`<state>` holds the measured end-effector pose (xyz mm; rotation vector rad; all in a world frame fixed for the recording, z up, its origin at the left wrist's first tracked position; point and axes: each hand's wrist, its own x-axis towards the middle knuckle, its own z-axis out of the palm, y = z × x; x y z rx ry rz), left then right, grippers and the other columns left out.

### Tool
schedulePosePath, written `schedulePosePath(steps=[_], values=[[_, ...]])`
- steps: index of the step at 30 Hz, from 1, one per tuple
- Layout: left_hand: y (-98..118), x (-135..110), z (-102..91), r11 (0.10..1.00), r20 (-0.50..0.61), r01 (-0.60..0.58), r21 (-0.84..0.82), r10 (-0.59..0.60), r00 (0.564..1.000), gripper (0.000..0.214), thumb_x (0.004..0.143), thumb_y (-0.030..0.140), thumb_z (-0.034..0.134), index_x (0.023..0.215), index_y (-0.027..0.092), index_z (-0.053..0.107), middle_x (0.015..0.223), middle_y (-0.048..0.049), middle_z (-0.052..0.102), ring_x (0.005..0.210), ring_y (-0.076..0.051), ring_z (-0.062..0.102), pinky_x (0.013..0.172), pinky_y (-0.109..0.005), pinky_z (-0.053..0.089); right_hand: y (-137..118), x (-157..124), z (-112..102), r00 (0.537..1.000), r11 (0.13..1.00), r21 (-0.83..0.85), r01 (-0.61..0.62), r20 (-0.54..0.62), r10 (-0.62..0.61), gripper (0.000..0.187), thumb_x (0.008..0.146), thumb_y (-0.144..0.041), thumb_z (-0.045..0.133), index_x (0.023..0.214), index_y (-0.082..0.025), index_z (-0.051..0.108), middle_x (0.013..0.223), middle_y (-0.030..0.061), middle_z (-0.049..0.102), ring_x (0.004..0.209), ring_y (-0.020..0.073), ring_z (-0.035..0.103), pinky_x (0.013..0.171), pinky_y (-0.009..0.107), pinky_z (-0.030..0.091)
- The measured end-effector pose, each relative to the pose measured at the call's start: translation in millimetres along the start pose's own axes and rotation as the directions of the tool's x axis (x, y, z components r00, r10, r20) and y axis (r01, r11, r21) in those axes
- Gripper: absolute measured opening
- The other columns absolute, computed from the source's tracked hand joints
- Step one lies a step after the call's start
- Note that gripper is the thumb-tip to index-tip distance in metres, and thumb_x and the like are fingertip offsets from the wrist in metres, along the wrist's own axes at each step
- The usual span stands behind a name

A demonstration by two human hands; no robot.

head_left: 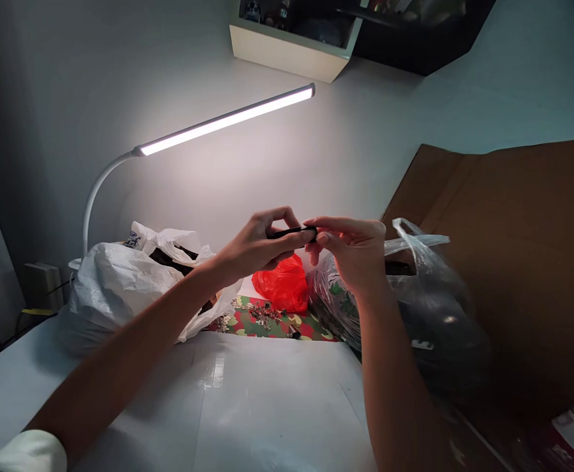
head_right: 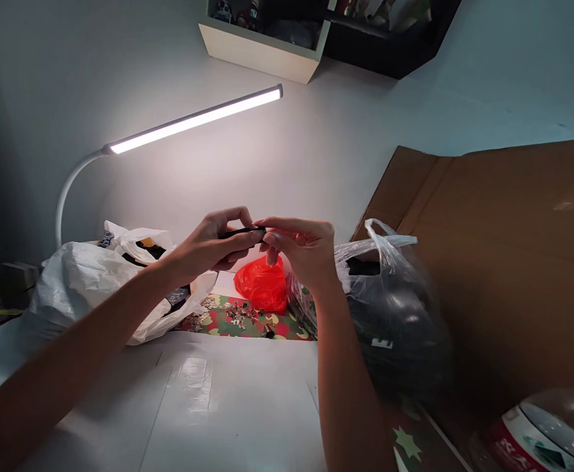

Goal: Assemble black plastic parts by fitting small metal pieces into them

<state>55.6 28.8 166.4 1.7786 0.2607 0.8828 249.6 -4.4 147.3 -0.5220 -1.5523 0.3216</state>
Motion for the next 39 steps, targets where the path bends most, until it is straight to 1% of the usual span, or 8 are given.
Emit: schedulePosePath(steps=[5, 10, 13, 16, 22, 25, 29, 39], values=[[1.3, -1.6, 1.4, 1.000, -0.024, -0.012, 0.023, 0.013, 1.000, 0.039, 0.084, 0.039, 0.089, 0.083, 0.021, 0.054, 0.059, 0.0087, 0.044, 0.051, -0.004, 0.029, 0.043, -0.017, 0.020, 1.3, -0.5, -2.5, 1.000, 1.000, -0.018, 0.001, 0.025, -0.001, 0.024, 0.078, -0.050, 0.095, 0.092, -0.032, 0.089, 0.061, -0.0029, 0.074, 0.044, 0.0142, 0.066, 0.043, 0.030, 0.058], [2.3, -1.7, 1.0, 0.996, -0.046, -0.029, 0.079, 0.032, 0.998, 0.043, 0.081, 0.042, 0.091, 0.081, 0.021, 0.053, 0.061, 0.0074, 0.049, 0.050, -0.003, 0.031, 0.043, -0.019, 0.020, 1.2, -0.5, -3.6, 0.996, 0.995, -0.070, -0.066, 0.056, 0.070, 0.041, 0.079, -0.064, 0.090, 0.096, -0.027, 0.086, 0.061, -0.0021, 0.072, 0.047, 0.0155, 0.068, 0.046, 0.031, 0.060], [0.2, -0.2, -1.2, 0.990, -0.062, -0.042, 0.134, 0.051, 0.997, 0.046, 0.078, 0.042, 0.093, 0.079, 0.020, 0.053, 0.060, 0.0072, 0.053, 0.048, -0.002, 0.028, 0.043, -0.020, 0.021, 2.2, -0.4, -4.6, 0.993, 0.995, -0.022, -0.096, 0.073, 0.098, 0.039, 0.075, -0.059, 0.094, 0.089, -0.025, 0.082, 0.059, -0.0034, 0.070, 0.046, 0.0158, 0.068, 0.045, 0.030, 0.059], [-1.6, -0.2, -3.7, 0.971, -0.059, -0.103, 0.215, 0.118, 0.991, 0.044, 0.078, 0.039, 0.092, 0.079, 0.020, 0.052, 0.062, 0.0058, 0.058, 0.050, -0.003, 0.032, 0.045, -0.021, 0.025, 3.5, -0.4, -7.3, 0.982, 0.987, 0.031, -0.160, 0.112, 0.155, 0.037, 0.072, -0.052, 0.098, 0.084, -0.023, 0.078, 0.061, -0.0036, 0.070, 0.048, 0.0162, 0.070, 0.044, 0.029, 0.058], [5.5, -7.7, -3.6, 0.885, 0.037, -0.187, 0.426, 0.190, 0.981, 0.033, 0.089, 0.033, 0.080, 0.082, 0.020, 0.050, 0.073, -0.0014, 0.068, 0.058, -0.006, 0.040, 0.052, -0.022, 0.035, 5.4, -1.0, -12.3, 0.969, 0.977, 0.105, -0.187, 0.182, 0.167, 0.043, 0.065, -0.050, 0.103, 0.078, -0.021, 0.075, 0.066, -0.0032, 0.069, 0.050, 0.0144, 0.068, 0.044, 0.028, 0.058], [6.7, -8.8, -3.2, 0.869, 0.052, -0.204, 0.451, 0.202, 0.978, 0.033, 0.091, 0.036, 0.077, 0.082, 0.020, 0.049, 0.072, -0.0012, 0.068, 0.058, -0.007, 0.040, 0.053, -0.024, 0.036, 3.2, -1.2, -10.6, 0.973, 0.980, 0.070, -0.184, 0.150, 0.172, 0.046, 0.062, -0.053, 0.103, 0.076, -0.021, 0.072, 0.065, -0.0038, 0.066, 0.048, 0.0133, 0.066, 0.040, 0.026, 0.054], [4.1, -6.9, -5.6, 0.853, 0.016, -0.231, 0.468, 0.254, 0.967, 0.034, 0.090, 0.037, 0.078, 0.081, 0.021, 0.049, 0.069, 0.0019, 0.062, 0.057, -0.007, 0.038, 0.051, -0.023, 0.032, -1.6, -0.8, -5.4, 0.979, 0.983, 0.038, -0.181, 0.102, 0.176, 0.046, 0.062, -0.050, 0.104, 0.075, -0.022, 0.071, 0.068, -0.0043, 0.065, 0.045, 0.0114, 0.064, 0.034, 0.024, 0.048], [3.6, -3.5, -5.6, 0.767, -0.086, -0.228, 0.599, 0.345, 0.935, 0.034, 0.092, 0.037, 0.075, 0.080, 0.021, 0.047, 0.068, 0.0032, 0.057, 0.061, -0.009, 0.043, 0.055, -0.025, 0.032, -3.0, 1.9, 1.3, 0.987, 0.986, -0.043, -0.159, -0.027, 0.158, 0.044, 0.067, -0.054, 0.100, 0.079, -0.022, 0.072, 0.069, -0.0027, 0.070, 0.049, 0.0142, 0.069, 0.034, 0.025, 0.053]])
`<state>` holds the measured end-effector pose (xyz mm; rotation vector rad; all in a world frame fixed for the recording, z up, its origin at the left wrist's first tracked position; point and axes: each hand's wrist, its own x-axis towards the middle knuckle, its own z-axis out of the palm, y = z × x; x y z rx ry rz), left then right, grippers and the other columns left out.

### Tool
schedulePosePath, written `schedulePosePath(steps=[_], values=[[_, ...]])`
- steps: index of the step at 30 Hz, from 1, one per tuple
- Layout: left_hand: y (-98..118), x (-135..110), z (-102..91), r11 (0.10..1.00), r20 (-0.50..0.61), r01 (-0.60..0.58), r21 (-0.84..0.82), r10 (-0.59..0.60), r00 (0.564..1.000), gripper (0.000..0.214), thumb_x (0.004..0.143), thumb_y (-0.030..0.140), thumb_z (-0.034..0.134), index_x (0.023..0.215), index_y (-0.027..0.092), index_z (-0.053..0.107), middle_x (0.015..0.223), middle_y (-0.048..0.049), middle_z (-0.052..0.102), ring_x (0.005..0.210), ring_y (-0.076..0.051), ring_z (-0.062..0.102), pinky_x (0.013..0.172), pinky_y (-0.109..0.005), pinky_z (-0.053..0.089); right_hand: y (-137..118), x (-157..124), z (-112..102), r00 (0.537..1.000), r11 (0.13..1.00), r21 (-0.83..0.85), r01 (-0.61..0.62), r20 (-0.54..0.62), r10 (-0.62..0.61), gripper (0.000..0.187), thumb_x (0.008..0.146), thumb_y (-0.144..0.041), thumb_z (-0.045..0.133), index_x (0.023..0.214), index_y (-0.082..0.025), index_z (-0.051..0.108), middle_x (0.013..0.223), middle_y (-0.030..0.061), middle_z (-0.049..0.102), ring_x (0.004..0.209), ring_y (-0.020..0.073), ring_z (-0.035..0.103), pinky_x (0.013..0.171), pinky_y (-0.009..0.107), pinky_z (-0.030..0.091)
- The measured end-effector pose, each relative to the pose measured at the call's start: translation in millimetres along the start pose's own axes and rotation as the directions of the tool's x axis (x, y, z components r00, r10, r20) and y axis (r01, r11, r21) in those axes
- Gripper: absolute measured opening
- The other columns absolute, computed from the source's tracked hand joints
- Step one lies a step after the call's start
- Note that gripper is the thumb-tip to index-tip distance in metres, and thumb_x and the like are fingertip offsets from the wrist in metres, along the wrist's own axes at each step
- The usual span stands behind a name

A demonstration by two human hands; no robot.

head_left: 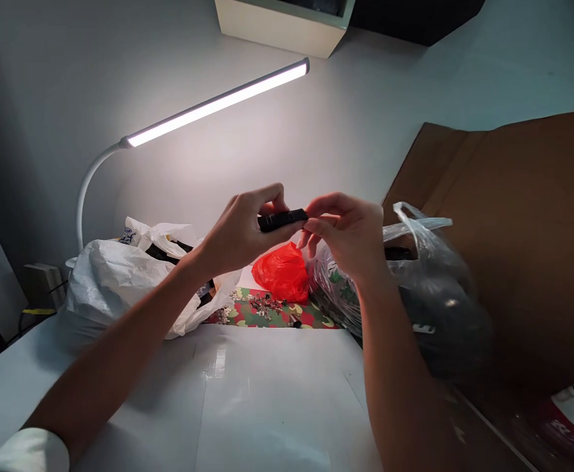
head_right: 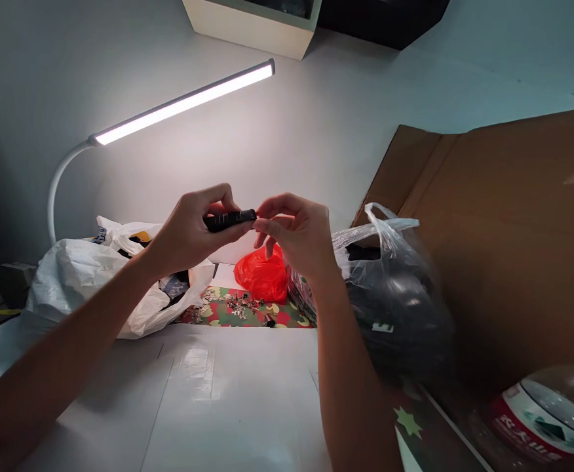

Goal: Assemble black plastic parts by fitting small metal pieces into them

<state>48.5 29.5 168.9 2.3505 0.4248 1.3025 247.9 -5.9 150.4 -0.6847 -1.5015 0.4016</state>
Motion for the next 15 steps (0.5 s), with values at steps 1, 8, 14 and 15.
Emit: schedulePosePath(steps=[1, 8, 14, 15], values=[[-0.2, 0.1, 0.0, 1.000, -0.005, 0.002, 0.004, -0.002, 1.000, 0.034, 0.092, 0.037, 0.074, 0.080, 0.021, 0.047, 0.068, 0.0033, 0.057, 0.061, -0.008, 0.042, 0.055, -0.025, 0.032, 0.2, 0.1, 1.0, 1.000, 1.000, 0.006, 0.001, -0.003, -0.001, 0.042, 0.068, -0.052, 0.100, 0.080, -0.022, 0.073, 0.068, -0.0026, 0.071, 0.049, 0.0144, 0.070, 0.035, 0.025, 0.054], [-1.1, 1.0, -3.9, 0.999, 0.023, 0.024, -0.038, -0.023, 0.999, 0.029, 0.094, 0.034, 0.072, 0.083, 0.021, 0.048, 0.069, 0.0031, 0.062, 0.060, -0.008, 0.039, 0.054, -0.025, 0.032, 2.0, 0.2, 8.9, 0.998, 0.998, 0.053, 0.039, -0.058, -0.036, 0.028, 0.072, -0.039, 0.098, 0.080, -0.022, 0.077, 0.063, -0.0017, 0.074, 0.051, 0.0158, 0.072, 0.039, 0.025, 0.058], [1.7, 0.6, -11.8, 0.998, 0.093, 0.064, -0.005, -0.064, 0.994, 0.022, 0.099, 0.040, 0.068, 0.096, 0.022, 0.056, 0.071, 0.0032, 0.062, 0.060, -0.009, 0.040, 0.054, -0.023, 0.032, 3.3, 0.6, 8.2, 0.997, 0.998, 0.025, 0.060, -0.051, -0.059, 0.027, 0.077, -0.041, 0.095, 0.086, -0.022, 0.079, 0.069, -0.0010, 0.076, 0.056, 0.0161, 0.074, 0.046, 0.028, 0.063], [2.3, 0.5, -13.5, 0.997, 0.118, 0.071, 0.022, -0.073, 0.990, 0.022, 0.100, 0.042, 0.067, 0.100, 0.022, 0.058, 0.073, 0.0032, 0.061, 0.060, -0.009, 0.041, 0.054, -0.023, 0.032, 3.1, 0.8, 7.1, 0.998, 0.998, 0.018, 0.054, -0.042, -0.054, 0.028, 0.077, -0.042, 0.095, 0.086, -0.022, 0.079, 0.070, -0.0009, 0.077, 0.056, 0.0160, 0.074, 0.046, 0.028, 0.063]])
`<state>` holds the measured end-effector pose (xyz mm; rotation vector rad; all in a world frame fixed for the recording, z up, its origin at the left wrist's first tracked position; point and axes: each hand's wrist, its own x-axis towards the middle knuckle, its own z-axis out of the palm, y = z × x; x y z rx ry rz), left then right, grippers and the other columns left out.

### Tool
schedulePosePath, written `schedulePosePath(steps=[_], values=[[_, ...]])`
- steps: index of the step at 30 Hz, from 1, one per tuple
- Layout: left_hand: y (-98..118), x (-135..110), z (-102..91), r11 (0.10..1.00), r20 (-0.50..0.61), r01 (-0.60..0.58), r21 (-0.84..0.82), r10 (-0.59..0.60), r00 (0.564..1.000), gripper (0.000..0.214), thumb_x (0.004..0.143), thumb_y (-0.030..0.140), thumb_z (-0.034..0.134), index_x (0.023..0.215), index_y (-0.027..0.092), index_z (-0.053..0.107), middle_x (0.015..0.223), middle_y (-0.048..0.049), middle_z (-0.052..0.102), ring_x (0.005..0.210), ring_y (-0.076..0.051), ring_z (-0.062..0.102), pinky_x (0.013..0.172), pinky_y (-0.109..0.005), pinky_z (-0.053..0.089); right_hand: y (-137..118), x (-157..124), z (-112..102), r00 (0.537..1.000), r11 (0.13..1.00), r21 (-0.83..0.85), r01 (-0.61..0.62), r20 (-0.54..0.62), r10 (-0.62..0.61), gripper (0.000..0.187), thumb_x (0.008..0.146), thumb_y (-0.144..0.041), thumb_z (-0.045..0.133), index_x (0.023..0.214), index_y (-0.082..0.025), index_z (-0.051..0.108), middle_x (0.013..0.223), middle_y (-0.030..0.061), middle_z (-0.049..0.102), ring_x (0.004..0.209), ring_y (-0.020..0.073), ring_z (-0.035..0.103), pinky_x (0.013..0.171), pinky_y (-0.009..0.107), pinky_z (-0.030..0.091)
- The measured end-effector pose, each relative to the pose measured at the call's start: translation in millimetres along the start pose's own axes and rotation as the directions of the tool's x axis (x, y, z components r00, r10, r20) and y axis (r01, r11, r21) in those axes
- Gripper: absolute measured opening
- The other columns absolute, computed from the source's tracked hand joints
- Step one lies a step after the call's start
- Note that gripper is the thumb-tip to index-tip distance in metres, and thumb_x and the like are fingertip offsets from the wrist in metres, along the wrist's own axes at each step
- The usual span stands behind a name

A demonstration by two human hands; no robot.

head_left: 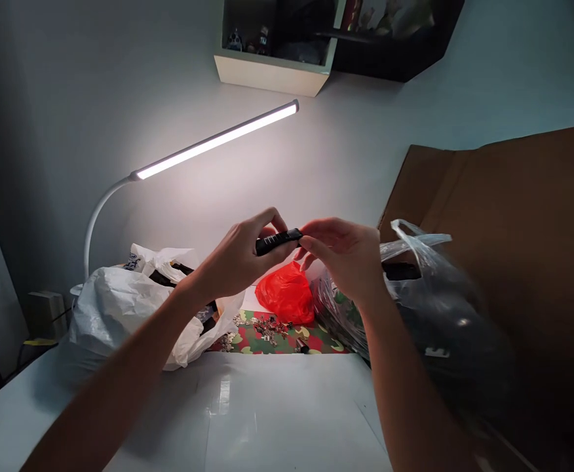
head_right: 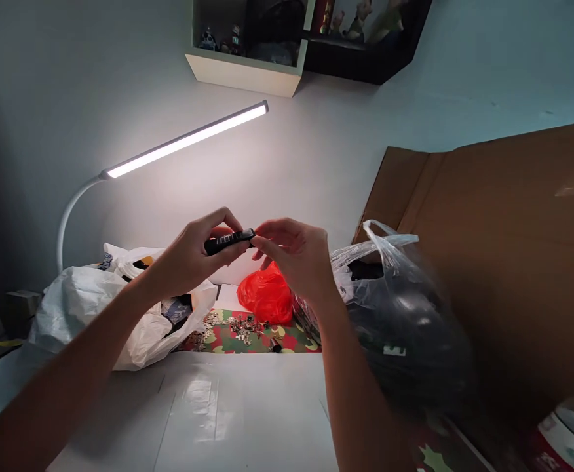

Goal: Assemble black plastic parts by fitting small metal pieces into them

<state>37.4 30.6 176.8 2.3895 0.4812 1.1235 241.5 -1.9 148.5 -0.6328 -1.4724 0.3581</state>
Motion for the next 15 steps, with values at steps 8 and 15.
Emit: schedulePosePath(steps=[8, 15], values=[[-8.9, 2.6, -11.9, 0.999, 0.062, 0.011, 0.052, -0.015, 0.998, 0.054, 0.101, 0.061, 0.062, 0.143, 0.028, 0.051, 0.117, -0.0050, 0.067, 0.059, -0.006, 0.055, 0.058, -0.023, 0.047, -20.5, 1.8, -27.8, 0.997, 0.984, -0.180, -0.013, -0.072, 0.000, 0.028, 0.076, -0.042, 0.095, 0.089, -0.023, 0.080, 0.069, -0.0001, 0.077, 0.051, 0.0160, 0.070, 0.048, 0.030, 0.061], [-9.4, 3.6, -29.6, 0.999, -0.073, -0.015, 0.050, 0.019, 0.997, 0.022, 0.103, 0.038, 0.062, 0.109, 0.019, 0.070, 0.113, -0.0068, 0.072, 0.061, -0.005, 0.056, 0.055, -0.022, 0.045, -52.3, -12.2, -86.3, 0.874, 0.763, -0.585, -0.275, -0.483, -0.055, 0.018, 0.069, -0.033, 0.090, 0.078, -0.020, 0.081, 0.066, 0.0057, 0.076, 0.058, 0.0210, 0.072, 0.057, 0.034, 0.058]])
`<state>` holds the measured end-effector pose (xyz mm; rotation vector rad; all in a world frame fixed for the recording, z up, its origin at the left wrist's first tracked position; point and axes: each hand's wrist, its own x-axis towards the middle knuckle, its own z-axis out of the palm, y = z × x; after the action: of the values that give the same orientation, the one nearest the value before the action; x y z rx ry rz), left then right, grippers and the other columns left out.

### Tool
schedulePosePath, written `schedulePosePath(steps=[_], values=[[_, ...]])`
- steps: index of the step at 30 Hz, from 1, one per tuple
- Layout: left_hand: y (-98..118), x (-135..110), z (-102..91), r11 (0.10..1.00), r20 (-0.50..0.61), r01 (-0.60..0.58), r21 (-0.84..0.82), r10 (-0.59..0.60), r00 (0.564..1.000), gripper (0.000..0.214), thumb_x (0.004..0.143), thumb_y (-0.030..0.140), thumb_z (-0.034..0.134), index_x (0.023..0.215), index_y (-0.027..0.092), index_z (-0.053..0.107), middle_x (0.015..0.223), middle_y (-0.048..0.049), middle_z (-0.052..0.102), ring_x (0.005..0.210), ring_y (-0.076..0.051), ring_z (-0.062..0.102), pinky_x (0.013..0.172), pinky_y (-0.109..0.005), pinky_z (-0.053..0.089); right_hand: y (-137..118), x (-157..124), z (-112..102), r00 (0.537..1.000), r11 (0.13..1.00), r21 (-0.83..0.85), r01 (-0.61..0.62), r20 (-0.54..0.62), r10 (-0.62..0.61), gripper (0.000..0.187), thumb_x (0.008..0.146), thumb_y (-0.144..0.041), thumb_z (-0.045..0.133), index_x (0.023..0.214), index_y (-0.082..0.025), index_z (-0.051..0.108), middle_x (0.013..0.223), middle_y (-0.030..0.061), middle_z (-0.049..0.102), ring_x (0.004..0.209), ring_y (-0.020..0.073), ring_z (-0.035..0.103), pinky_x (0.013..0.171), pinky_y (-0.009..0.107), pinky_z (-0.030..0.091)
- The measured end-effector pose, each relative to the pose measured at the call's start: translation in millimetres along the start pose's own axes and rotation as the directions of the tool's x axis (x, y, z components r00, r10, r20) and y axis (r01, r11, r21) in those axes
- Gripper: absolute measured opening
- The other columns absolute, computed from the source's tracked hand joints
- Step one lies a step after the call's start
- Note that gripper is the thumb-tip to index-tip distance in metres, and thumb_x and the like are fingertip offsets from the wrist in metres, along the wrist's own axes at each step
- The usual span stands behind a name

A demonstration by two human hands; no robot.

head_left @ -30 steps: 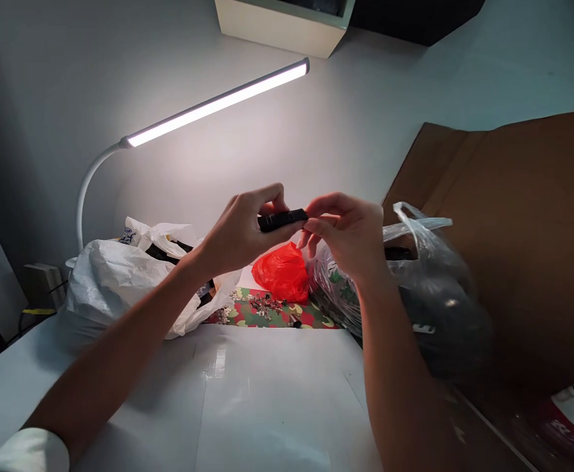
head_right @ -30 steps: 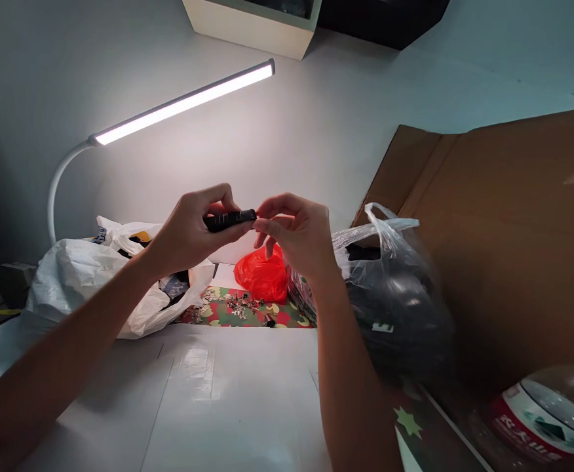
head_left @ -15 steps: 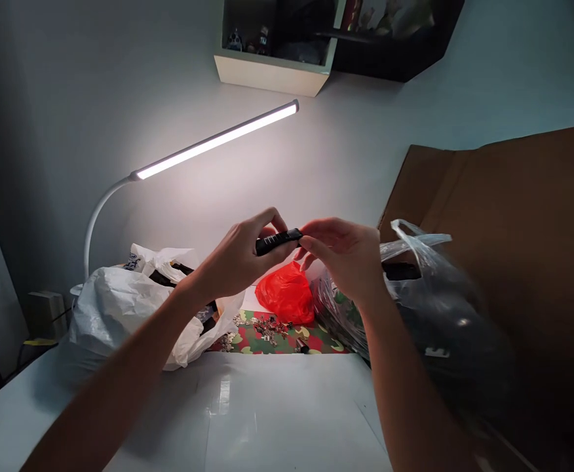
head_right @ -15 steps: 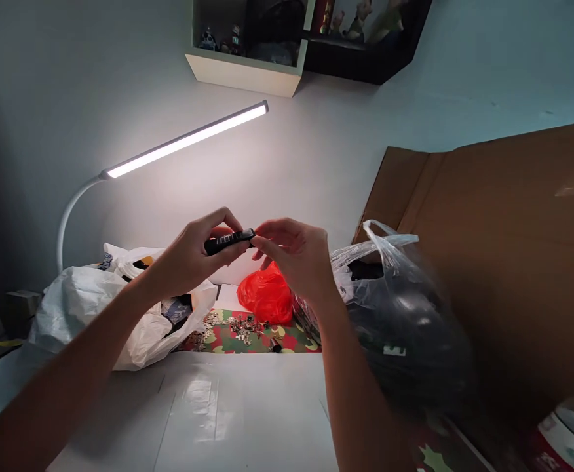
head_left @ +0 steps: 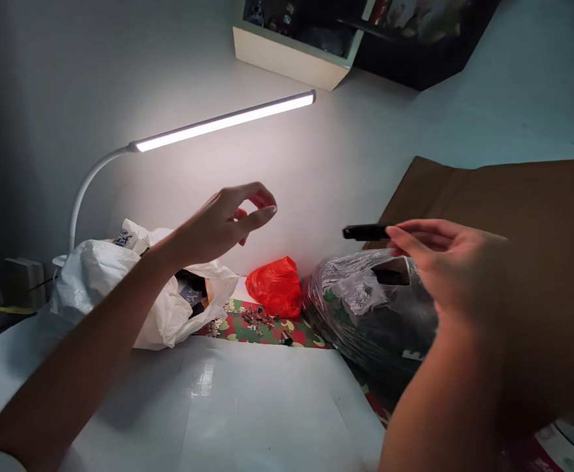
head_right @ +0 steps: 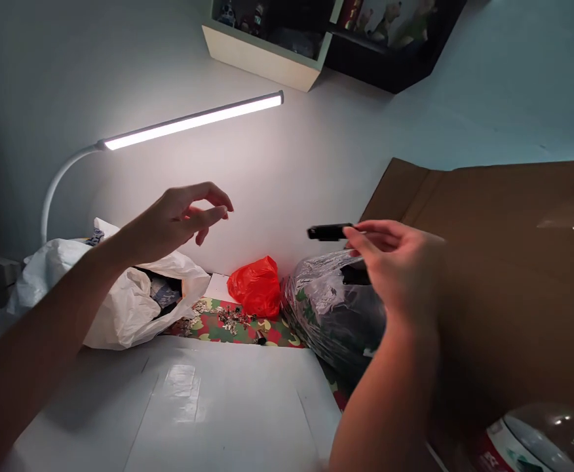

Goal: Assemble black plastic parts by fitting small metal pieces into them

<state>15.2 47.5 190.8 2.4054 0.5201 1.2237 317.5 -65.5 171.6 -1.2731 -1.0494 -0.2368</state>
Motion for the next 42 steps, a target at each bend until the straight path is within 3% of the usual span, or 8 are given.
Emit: schedulePosePath(steps=[4, 9, 14, 21, 27, 34, 38, 42], values=[[4.2, 0.2, -7.2, 0.999, -0.087, -0.008, -0.042, 0.004, 0.996, 0.017, 0.101, 0.028, 0.061, 0.096, 0.015, 0.070, 0.102, -0.0071, 0.074, 0.054, -0.005, 0.053, 0.047, -0.023, 0.038, 16.0, 4.8, -26.3, 0.970, 0.977, -0.091, -0.191, -0.168, 0.174, 0.022, 0.056, -0.032, 0.090, 0.074, -0.024, 0.081, 0.069, 0.0080, 0.076, 0.065, 0.0262, 0.072, 0.061, 0.041, 0.057], [5.1, 0.3, -15.2, 0.999, -0.163, -0.044, -0.026, 0.039, 0.986, 0.020, 0.102, 0.027, 0.060, 0.090, 0.016, 0.071, 0.086, -0.0055, 0.072, 0.055, -0.006, 0.049, 0.054, -0.025, 0.040, 25.7, 5.0, -39.8, 0.957, 0.911, -0.293, -0.289, -0.108, 0.269, 0.027, 0.054, -0.037, 0.087, 0.077, -0.026, 0.081, 0.073, 0.0063, 0.077, 0.066, 0.0262, 0.071, 0.060, 0.040, 0.052], [7.8, -2.0, -20.4, 0.999, -0.183, -0.022, -0.040, 0.014, 0.983, 0.021, 0.100, 0.031, 0.063, 0.084, 0.018, 0.070, 0.079, -0.0049, 0.070, 0.052, -0.010, 0.053, 0.052, -0.027, 0.038, 27.6, 7.7, -27.0, 0.941, 0.815, -0.473, -0.333, -0.111, 0.320, 0.016, 0.059, -0.024, 0.089, 0.071, -0.023, 0.078, 0.069, 0.0046, 0.075, 0.059, 0.0208, 0.064, 0.058, 0.036, 0.047], [6.2, -3.7, -21.1, 0.996, -0.155, -0.063, -0.064, 0.052, 0.987, 0.025, 0.098, 0.038, 0.067, 0.081, 0.022, 0.070, 0.070, -0.0028, 0.068, 0.048, -0.012, 0.053, 0.050, -0.029, 0.038, 42.5, 8.6, 2.3, 0.925, 0.794, -0.521, -0.313, 0.020, 0.378, 0.018, 0.065, -0.013, 0.089, 0.065, -0.020, 0.072, 0.064, 0.0027, 0.069, 0.059, 0.0192, 0.061, 0.060, 0.035, 0.046], [4.3, -4.9, -21.6, 0.997, -0.151, -0.064, -0.034, 0.059, 0.987, 0.024, 0.100, 0.035, 0.065, 0.083, 0.019, 0.070, 0.069, -0.0025, 0.067, 0.049, -0.011, 0.053, 0.053, -0.029, 0.038, 41.1, 7.2, 11.0, 0.939, 0.781, -0.573, -0.247, 0.057, 0.338, 0.025, 0.066, -0.004, 0.085, 0.061, -0.020, 0.067, 0.062, 0.0023, 0.067, 0.056, 0.0174, 0.058, 0.058, 0.035, 0.042], [14.4, -8.2, -20.9, 0.996, -0.149, -0.074, -0.054, 0.065, 0.987, 0.024, 0.102, 0.021, 0.058, 0.080, 0.015, 0.066, 0.065, 0.0011, 0.060, 0.051, -0.006, 0.053, 0.051, -0.024, 0.034, 55.0, 9.0, 10.5, 0.941, 0.796, -0.553, -0.245, 0.061, 0.332, 0.015, 0.071, -0.011, 0.084, 0.071, -0.020, 0.071, 0.069, 0.0051, 0.071, 0.062, 0.0208, 0.063, 0.063, 0.037, 0.046], [14.3, -8.9, -24.5, 0.995, -0.182, -0.080, -0.052, 0.069, 0.981, 0.026, 0.102, 0.022, 0.058, 0.079, 0.016, 0.066, 0.061, 0.0024, 0.059, 0.048, -0.005, 0.052, 0.048, -0.023, 0.030, 53.6, 10.1, 9.0, 0.919, 0.815, -0.525, -0.245, 0.143, 0.368, 0.005, 0.077, -0.023, 0.081, 0.076, -0.019, 0.077, 0.073, 0.0091, 0.077, 0.067, 0.0238, 0.068, 0.066, 0.038, 0.049], [13.3, -9.5, -28.8, 0.993, -0.227, -0.109, -0.048, 0.095, 0.969, 0.027, 0.101, 0.024, 0.057, 0.077, 0.017, 0.067, 0.057, 0.0036, 0.057, 0.043, -0.006, 0.049, 0.043, -0.024, 0.029, 24.8, 1.9, 5.4, 0.975, 0.900, -0.413, -0.136, 0.103, 0.194, 0.012, 0.081, -0.030, 0.077, 0.077, -0.018, 0.076, 0.068, 0.0079, 0.074, 0.058, 0.0196, 0.059, 0.059, 0.035, 0.046]])
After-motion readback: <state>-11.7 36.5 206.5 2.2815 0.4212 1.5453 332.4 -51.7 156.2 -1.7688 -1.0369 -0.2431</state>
